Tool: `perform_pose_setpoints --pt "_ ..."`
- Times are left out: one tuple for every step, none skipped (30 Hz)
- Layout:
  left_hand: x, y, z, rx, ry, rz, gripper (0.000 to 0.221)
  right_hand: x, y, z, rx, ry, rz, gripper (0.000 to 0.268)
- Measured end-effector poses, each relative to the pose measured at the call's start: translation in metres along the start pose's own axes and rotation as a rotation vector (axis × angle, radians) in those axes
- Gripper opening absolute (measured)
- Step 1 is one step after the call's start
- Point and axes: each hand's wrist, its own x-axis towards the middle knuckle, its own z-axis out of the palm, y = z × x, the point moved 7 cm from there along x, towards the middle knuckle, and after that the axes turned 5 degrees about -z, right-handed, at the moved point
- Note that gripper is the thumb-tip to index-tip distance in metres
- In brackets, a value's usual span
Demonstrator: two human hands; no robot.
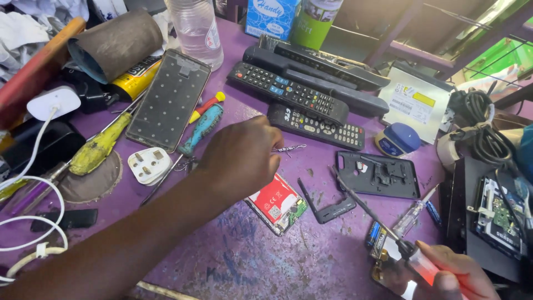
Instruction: Soldering components on a mobile phone motherboard at a repair station.
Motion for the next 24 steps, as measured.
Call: perform_pose_setpoints --pt "0.011 0.002 0.006 0.033 0.002 0.019 0.008 -0.009 -0.009 0.005 0.067 0.073 -0.131 0.045" --pt "0.022 0.006 0.014 0.063 -0.001 0.042 0.005 -0.022 -0.017 0.007 0.131 0.150 -0.260 0.043" --pt "0.024 0.010 0.015 0.062 -0.002 0.048 0.005 -0.016 -0.016 0.005 0.131 0.156 -0.260 0.043" --pt "0.027 0.012 0.016 0.068 -0.022 0.023 0.010 -0.011 -0.022 0.015 0.483 -0.045 -0.343 0.030" --pt "0.030 0.013 0.018 0.075 -0.041 -0.003 0.018 -0.008 -0.030 0.023 0.839 -0.261 -0.404 0.018" --pt "0.033 0.012 0.021 0.073 -0.044 0.005 0.018 -0.003 -0.029 0.017 0.837 -0.252 -0.406 0.018" --pt "0.035 0.012 0.022 0.047 -0.019 0.017 0.024 0.000 -0.026 0.021 0.940 -0.384 -0.305 0.020" --pt "0.037 0.009 0.023 0.020 0.006 0.023 0.030 0.002 -0.024 0.026 1.040 -0.522 -0.200 0.023" --pt "0.035 0.011 0.019 0.018 0.004 0.027 0.030 0.005 -0.031 0.032 1.039 -0.517 -0.200 0.023" --pt "0.032 0.012 0.015 0.015 -0.006 0.030 0.029 0.006 -0.041 0.043 1.095 -0.619 -0.181 0.031" --pt "0.029 0.013 0.011 0.013 -0.017 0.033 0.027 0.006 -0.051 0.055 1.153 -0.721 -0.162 0.045" --pt "0.022 0.012 -0.001 0.012 -0.013 0.026 0.027 0.006 -0.050 0.055 1.152 -0.729 -0.160 0.045" --pt "0.014 0.011 -0.013 0.029 -0.018 0.030 0.021 0.007 -0.047 0.056 1.121 -0.723 -0.133 0.047" --pt "0.006 0.012 -0.022 0.043 -0.028 0.037 0.014 0.006 -0.043 0.056 1.089 -0.712 -0.106 0.049" --pt "-0.007 0.006 -0.028 0.041 -0.027 0.034 0.014 0.006 -0.035 0.051 1.087 -0.715 -0.104 0.049" --pt "-0.019 -0.004 -0.033 0.032 -0.040 -0.019 0.012 0.008 -0.022 0.043 1.037 -0.617 -0.089 0.038" --pt "-0.031 -0.013 -0.037 0.024 -0.053 -0.072 0.014 0.010 -0.010 0.034 0.985 -0.519 -0.075 0.028" --pt "-0.046 -0.019 -0.036 0.021 -0.054 -0.074 0.014 0.006 -0.015 0.038 0.982 -0.520 -0.072 0.028" --pt "-0.062 -0.030 -0.032 -0.019 -0.089 -0.134 0.012 0.002 -0.019 0.042 0.982 -0.507 -0.044 0.029" --pt "-0.078 -0.041 -0.028 -0.058 -0.122 -0.193 0.010 -0.001 -0.022 0.047 0.983 -0.494 -0.019 0.030" --pt "-0.085 -0.045 -0.019 -0.061 -0.121 -0.192 0.010 0.002 -0.024 0.046 0.981 -0.495 -0.021 0.030" --pt "-0.097 -0.054 -0.009 -0.078 -0.145 -0.246 0.008 0.002 -0.030 0.050 0.957 -0.562 -0.100 0.026" --pt "-0.109 -0.063 0.001 -0.095 -0.169 -0.300 0.006 0.000 -0.036 0.054 0.933 -0.629 -0.178 0.025" --pt "-0.116 -0.068 0.006 -0.093 -0.171 -0.322 0.006 -0.002 -0.031 0.054 0.937 -0.645 -0.162 0.025"
